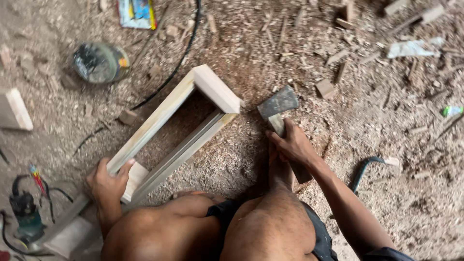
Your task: The person sits on the floor assembling a long wooden frame with dividers. They position small wooden blocks and end pieces against the frame joints and hammer nails into them, rotating the frame to work on different corners, then lift and reposition the assembled frame.
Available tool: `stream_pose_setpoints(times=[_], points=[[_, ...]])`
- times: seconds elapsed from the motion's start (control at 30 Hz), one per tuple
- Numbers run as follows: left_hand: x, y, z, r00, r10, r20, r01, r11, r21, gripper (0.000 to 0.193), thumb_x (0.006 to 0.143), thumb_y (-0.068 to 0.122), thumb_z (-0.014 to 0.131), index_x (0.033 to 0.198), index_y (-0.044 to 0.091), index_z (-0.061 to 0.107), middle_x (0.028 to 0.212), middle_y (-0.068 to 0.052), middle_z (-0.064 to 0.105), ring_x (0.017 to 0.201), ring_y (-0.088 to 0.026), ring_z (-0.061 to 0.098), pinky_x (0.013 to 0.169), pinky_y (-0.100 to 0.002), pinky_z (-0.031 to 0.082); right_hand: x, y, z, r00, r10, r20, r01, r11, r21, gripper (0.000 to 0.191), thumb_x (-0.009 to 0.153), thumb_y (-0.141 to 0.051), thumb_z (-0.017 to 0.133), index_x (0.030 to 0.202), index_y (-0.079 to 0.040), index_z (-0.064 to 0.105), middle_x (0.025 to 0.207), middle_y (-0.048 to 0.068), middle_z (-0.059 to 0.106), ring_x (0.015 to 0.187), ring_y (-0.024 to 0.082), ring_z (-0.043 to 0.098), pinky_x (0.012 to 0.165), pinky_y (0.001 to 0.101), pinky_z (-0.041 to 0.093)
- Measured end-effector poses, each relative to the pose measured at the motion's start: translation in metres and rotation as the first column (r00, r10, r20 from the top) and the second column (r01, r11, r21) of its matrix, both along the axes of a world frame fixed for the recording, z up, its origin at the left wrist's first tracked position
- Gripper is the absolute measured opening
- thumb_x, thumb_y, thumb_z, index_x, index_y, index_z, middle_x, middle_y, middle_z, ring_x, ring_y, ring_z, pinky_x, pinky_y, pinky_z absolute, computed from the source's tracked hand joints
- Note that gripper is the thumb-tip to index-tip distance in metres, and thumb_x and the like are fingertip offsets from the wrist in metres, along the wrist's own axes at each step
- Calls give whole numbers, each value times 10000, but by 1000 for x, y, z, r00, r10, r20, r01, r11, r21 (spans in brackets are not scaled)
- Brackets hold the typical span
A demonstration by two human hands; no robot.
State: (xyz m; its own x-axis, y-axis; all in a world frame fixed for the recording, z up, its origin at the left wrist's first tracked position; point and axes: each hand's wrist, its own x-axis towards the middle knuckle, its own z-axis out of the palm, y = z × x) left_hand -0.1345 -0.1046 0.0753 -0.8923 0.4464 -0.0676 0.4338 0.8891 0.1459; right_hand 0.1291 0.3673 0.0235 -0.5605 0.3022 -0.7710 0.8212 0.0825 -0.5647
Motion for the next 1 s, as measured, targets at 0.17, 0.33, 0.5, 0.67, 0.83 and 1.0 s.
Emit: stream_pose_setpoints(times=[0.17,0.33,0.5,0.67,0.83,1.0], points=[[-9,2,0,1000,14,2,-14,997,-77,578,802,594,862,1045,82,753,916,-197,732,839,-434,688,731,-530,529,-10,-11,5,998,-54,32,55,998,-37,376,950,-341,665,1023,13,560,641,144,678,473,225,665,420,368,546],[-37,-25,6,930,109,352,-64,988,-138,648,737,663,804,1111,135,770,869,-147,763,830,-341,747,778,-480,588,-13,-20,-5,999,21,49,-24,997,72,369,976,-356,644,1057,-2,574,666,116,675,466,213,655,406,357,580],[-91,-50,-9,588,42,807,-394,887,240,606,968,666,556,1187,130,733,1171,-125,763,1112,-309,714,1002,-454,534,-12,-29,-9,995,-35,94,27,996,81,371,974,-324,639,1088,21,565,657,135,676,452,219,652,384,360,575],[-95,-39,-16,597,202,777,-250,966,-59,720,974,671,400,1393,132,629,1325,-109,703,1273,-281,620,1075,-434,441,-15,-37,-1,999,-17,34,13,991,131,347,988,-292,627,1099,29,560,632,138,676,443,211,645,381,351,558],[-79,-29,6,605,180,776,-212,975,-61,751,960,671,325,1477,176,555,1472,-92,602,1345,-285,533,1091,-414,391,-17,-39,3,999,-8,44,2,990,141,339,991,-290,625,1074,34,567,636,128,684,446,209,656,382,357,571],[-58,-25,25,586,135,799,-189,982,-28,842,893,701,382,1568,199,421,1618,-127,414,1478,-323,387,1193,-484,295,-14,-37,-1,998,8,55,-17,987,158,331,995,-295,626,1056,26,583,647,139,694,456,213,663,408,352,577]])
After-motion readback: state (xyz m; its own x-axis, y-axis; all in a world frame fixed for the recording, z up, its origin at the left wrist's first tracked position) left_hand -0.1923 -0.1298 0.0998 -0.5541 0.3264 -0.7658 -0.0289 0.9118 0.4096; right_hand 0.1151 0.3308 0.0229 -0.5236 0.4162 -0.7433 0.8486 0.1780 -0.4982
